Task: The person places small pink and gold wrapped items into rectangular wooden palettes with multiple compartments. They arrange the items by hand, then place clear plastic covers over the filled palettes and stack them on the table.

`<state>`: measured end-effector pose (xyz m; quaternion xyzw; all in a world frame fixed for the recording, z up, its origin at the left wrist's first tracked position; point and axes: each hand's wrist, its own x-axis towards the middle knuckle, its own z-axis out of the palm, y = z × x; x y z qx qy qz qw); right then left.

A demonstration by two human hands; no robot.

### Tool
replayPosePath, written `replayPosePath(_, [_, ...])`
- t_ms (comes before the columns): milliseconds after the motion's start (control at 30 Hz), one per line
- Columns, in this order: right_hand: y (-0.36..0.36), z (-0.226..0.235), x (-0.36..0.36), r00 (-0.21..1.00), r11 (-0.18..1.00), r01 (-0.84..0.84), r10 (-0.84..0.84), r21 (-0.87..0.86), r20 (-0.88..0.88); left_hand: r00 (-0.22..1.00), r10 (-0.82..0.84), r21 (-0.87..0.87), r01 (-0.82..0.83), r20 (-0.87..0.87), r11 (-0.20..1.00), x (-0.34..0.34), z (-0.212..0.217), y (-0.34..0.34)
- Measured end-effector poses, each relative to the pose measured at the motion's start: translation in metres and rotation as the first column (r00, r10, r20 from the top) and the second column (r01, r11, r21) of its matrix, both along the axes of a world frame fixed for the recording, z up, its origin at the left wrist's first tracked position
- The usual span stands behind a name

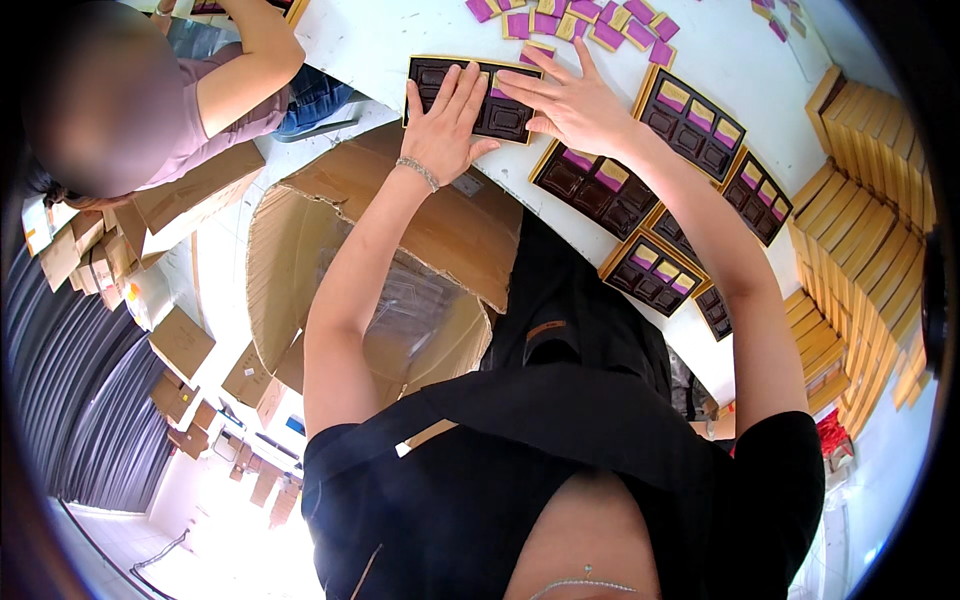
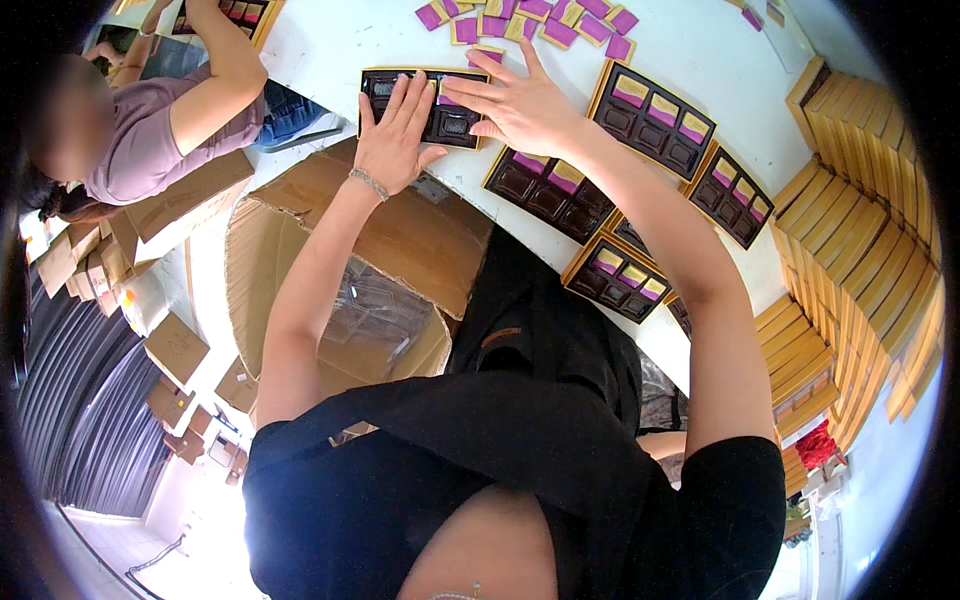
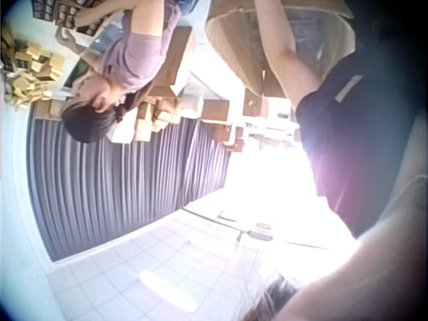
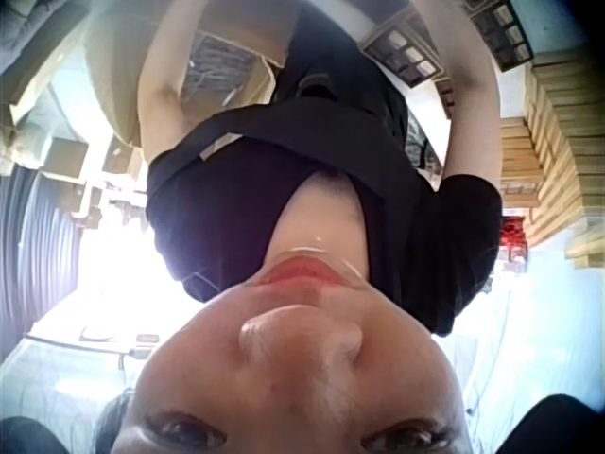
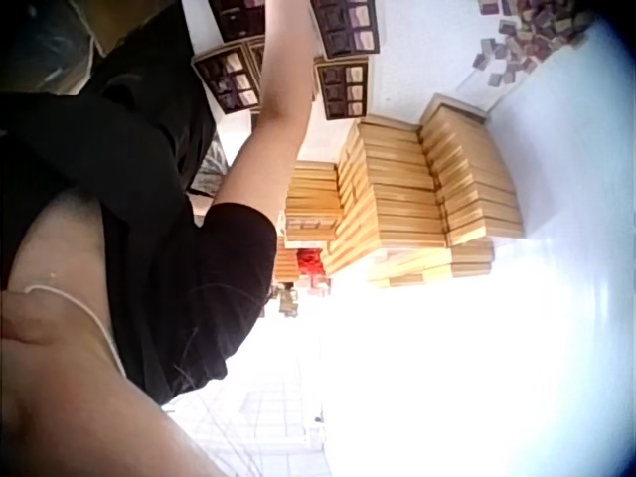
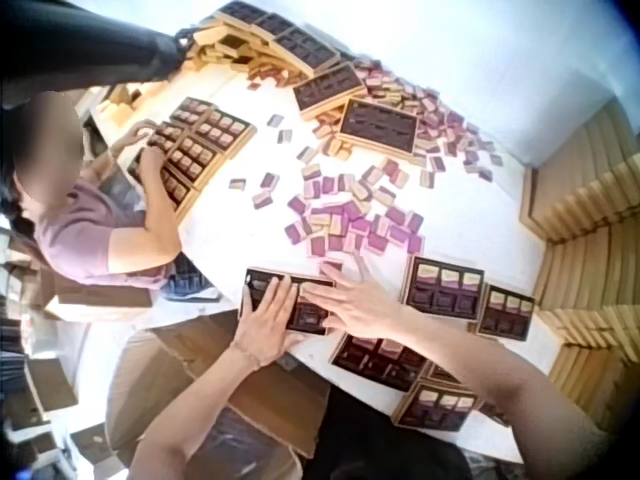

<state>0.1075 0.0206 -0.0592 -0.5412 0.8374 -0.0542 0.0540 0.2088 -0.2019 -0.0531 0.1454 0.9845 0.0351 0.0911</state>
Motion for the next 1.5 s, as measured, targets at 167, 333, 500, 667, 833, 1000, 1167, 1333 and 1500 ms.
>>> replayPosePath(167, [0.005, -0.005, 0.005, 0.996, 0.994, 0.047, -0.039, -0.104, 0.08, 1.0, 0.002, -0.001, -0.002, 0.02, 1.0, 0.0, 0.002, -0.003])
replayPosePath(333, [0.005, 0.0, -0.012, 0.98, 0.957, 0.108, -0.058, -0.268, 0.189, 0.993, 0.051, 0.095, -0.041, -0.108, 0.995, -0.016, 0.015, 0.007])
replayPosePath(500, [0.0, -0.034, -0.057, 0.972, 0.897, 0.154, -0.063, -0.414, 0.225, 0.965, 0.11, 0.305, -0.034, -0.237, 0.952, -0.098, 0.002, 0.005])
replayPosePath(667, [-0.006, -0.041, -0.082, 0.993, 0.912, 0.101, -0.068, -0.397, 0.096, 0.982, -0.036, 0.332, 0.098, -0.187, 0.938, -0.164, -0.037, 0.005])
replayPosePath(833, [-0.01, -0.034, -0.07, 0.994, 0.925, 0.108, -0.111, -0.363, 0.012, 0.955, -0.158, 0.316, 0.235, -0.25, 0.919, -0.174, -0.034, -0.002])
replayPosePath(1000, [-0.016, -0.038, -0.073, 0.892, 0.823, 0.433, -0.331, -0.367, 0.308, 0.941, -0.156, 0.112, 0.198, -0.302, 0.974, -0.173, -0.042, -0.013])
replayPosePath(1167, [0.002, -0.021, -0.087, 0.228, 0.574, 0.807, -0.086, -0.138, 0.97, 0.886, 0.442, 0.572, -0.293, -0.139, 0.766, -0.157, -0.019, 0.0])
replayPosePath(1333, [-0.004, 0.008, -0.068, 0.21, 0.452, 0.88, -0.096, -0.146, 0.973, 0.713, 0.559, 0.746, -0.624, 0.423, 0.231, -0.095, 0.015, -0.052])
replayPosePath(1500, [-0.028, 0.029, -0.013, 0.012, 0.437, 0.899, -0.002, -0.01, 1.0, 0.771, 0.559, 0.607, -0.609, 0.304, 0.511, -0.064, 0.006, -0.082])
